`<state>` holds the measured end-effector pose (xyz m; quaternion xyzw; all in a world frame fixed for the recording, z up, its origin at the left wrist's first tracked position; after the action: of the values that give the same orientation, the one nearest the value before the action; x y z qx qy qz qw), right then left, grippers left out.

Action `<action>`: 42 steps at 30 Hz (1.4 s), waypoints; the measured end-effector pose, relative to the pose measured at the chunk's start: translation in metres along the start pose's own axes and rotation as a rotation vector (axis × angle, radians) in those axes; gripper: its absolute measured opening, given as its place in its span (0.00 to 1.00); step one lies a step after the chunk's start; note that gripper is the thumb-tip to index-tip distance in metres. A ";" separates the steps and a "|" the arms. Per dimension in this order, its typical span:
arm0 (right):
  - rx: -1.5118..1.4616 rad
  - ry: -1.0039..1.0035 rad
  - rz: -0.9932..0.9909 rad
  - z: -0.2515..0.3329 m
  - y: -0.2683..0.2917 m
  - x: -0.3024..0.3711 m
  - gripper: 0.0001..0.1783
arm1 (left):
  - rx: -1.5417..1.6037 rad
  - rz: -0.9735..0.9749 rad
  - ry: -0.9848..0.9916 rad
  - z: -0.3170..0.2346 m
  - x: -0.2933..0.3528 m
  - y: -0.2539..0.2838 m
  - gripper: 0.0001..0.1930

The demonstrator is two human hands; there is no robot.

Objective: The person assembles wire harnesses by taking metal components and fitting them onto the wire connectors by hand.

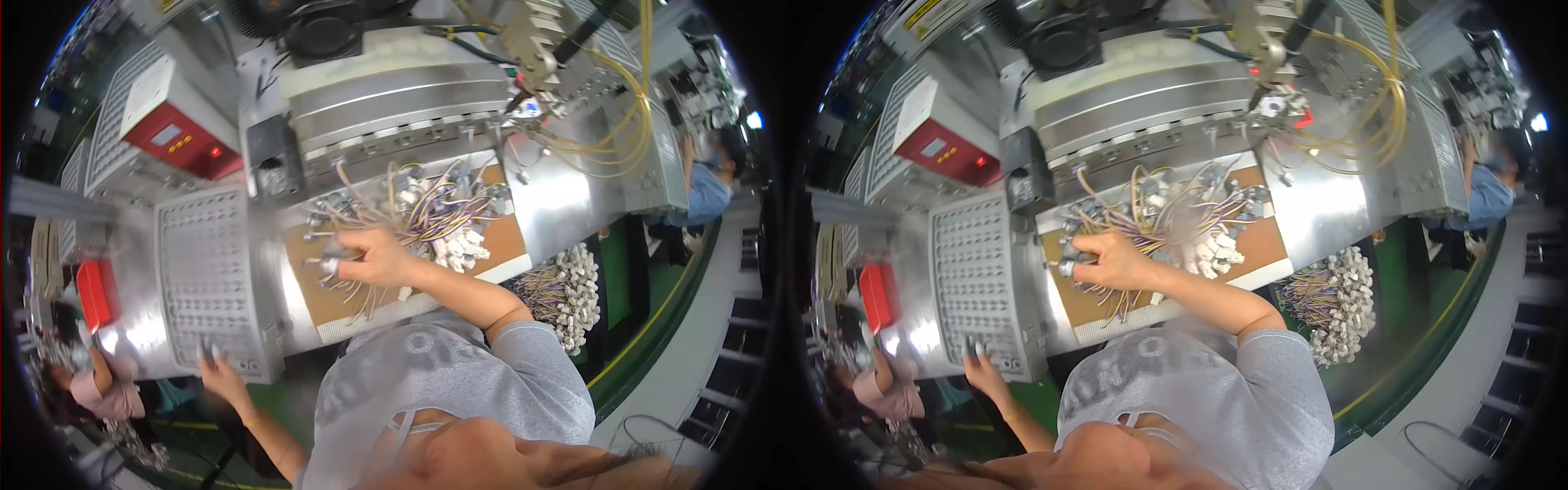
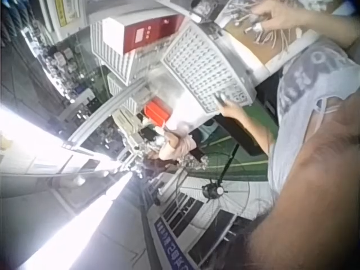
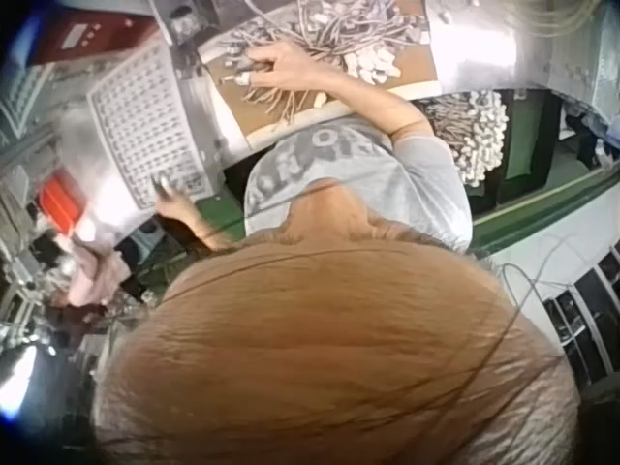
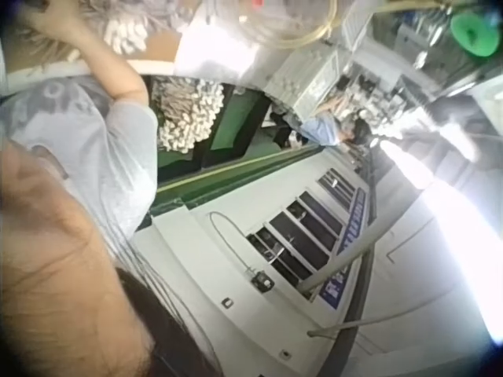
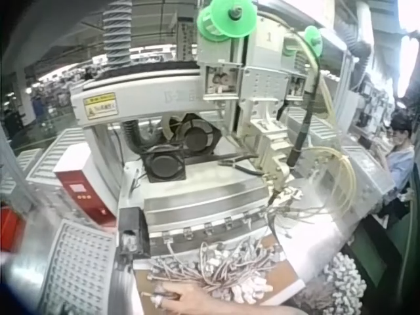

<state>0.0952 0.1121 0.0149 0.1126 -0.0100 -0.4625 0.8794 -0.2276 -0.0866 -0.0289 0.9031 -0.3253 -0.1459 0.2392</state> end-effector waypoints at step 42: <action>-0.107 -0.057 -0.061 -0.007 0.000 0.007 0.06 | 1.166 0.793 0.359 -0.156 0.049 -0.193 0.12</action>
<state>0.0997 0.1076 0.0079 0.0526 -0.0068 -0.4922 0.8689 -0.0261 0.0639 -0.0043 0.7080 -0.6087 0.2992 -0.1967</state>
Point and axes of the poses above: each hand's wrist, its own x-axis away from the middle knuckle, its own y-axis out of the back of the hand, z = x × y, the point moved 5 cm from there along -x, towards the middle knuckle, and after that the axes turned 2 degrees about x, right-handed, at the moved point
